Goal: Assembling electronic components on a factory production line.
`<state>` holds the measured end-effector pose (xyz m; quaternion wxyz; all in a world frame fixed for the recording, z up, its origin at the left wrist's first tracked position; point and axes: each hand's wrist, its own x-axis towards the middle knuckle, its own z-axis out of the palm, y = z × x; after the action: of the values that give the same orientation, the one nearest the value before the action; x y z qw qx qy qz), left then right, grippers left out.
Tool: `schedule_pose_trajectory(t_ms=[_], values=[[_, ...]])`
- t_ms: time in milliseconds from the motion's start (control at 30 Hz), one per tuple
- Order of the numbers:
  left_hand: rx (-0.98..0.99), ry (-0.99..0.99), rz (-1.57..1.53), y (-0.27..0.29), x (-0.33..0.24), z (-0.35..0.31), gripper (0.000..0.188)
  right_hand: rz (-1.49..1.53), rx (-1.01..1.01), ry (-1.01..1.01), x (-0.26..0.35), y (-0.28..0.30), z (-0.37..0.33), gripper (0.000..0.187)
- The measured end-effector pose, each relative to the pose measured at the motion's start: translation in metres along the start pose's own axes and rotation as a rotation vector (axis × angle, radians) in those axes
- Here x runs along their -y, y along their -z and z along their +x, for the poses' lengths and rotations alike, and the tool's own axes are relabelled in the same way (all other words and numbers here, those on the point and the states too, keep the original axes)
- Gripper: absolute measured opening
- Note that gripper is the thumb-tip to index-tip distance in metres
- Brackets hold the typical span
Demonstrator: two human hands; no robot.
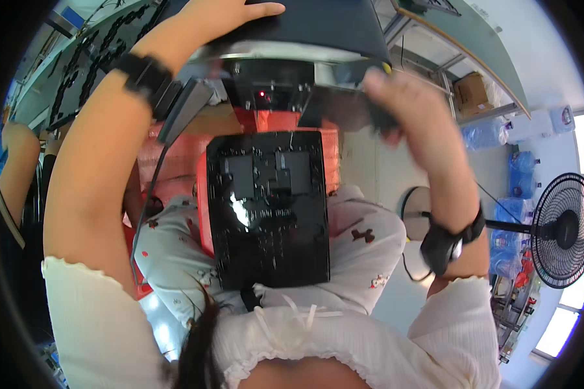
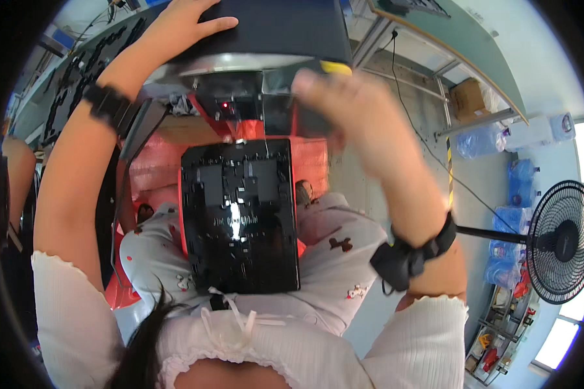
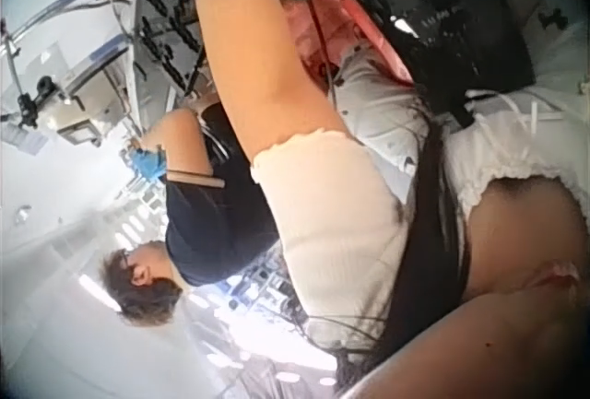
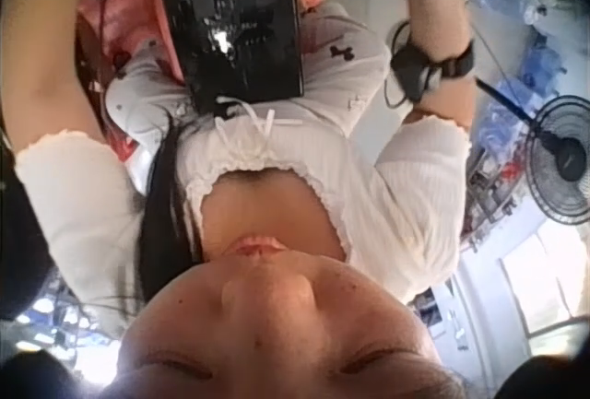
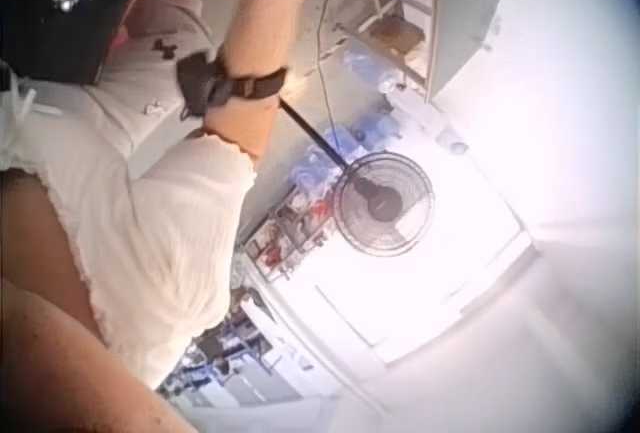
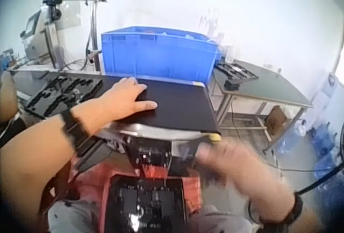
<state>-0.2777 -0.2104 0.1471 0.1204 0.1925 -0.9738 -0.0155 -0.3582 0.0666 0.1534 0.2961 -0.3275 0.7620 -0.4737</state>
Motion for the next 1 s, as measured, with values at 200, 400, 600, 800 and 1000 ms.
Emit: schedule_pose_trajectory(t_ms=[200,400,600,800,1000], values=[[-0.035,-0.425,-0.304,0.002,-0.072,-0.183,0.074,0.295,0.439,-0.630,-0.107,-0.073,-0.134,0.032],[0.188,-0.219,-0.414,-0.063,-0.093,-0.336,0.068,-0.166,0.095,-0.195,-0.144,-0.111,-0.171,0.024],[0.149,-0.277,-0.419,-0.078,-0.095,-0.357,0.048,-0.825,0.054,0.219,-0.130,-0.101,-0.174,0.026],[0.090,-0.264,-0.391,-0.087,-0.095,-0.360,0.041,-1.055,0.273,0.631,-0.151,-0.115,-0.207,0.056],[-0.189,0.160,-0.967,-0.074,-0.072,-0.285,0.046,-0.866,0.012,0.681,-0.093,-0.098,-0.167,0.055]])
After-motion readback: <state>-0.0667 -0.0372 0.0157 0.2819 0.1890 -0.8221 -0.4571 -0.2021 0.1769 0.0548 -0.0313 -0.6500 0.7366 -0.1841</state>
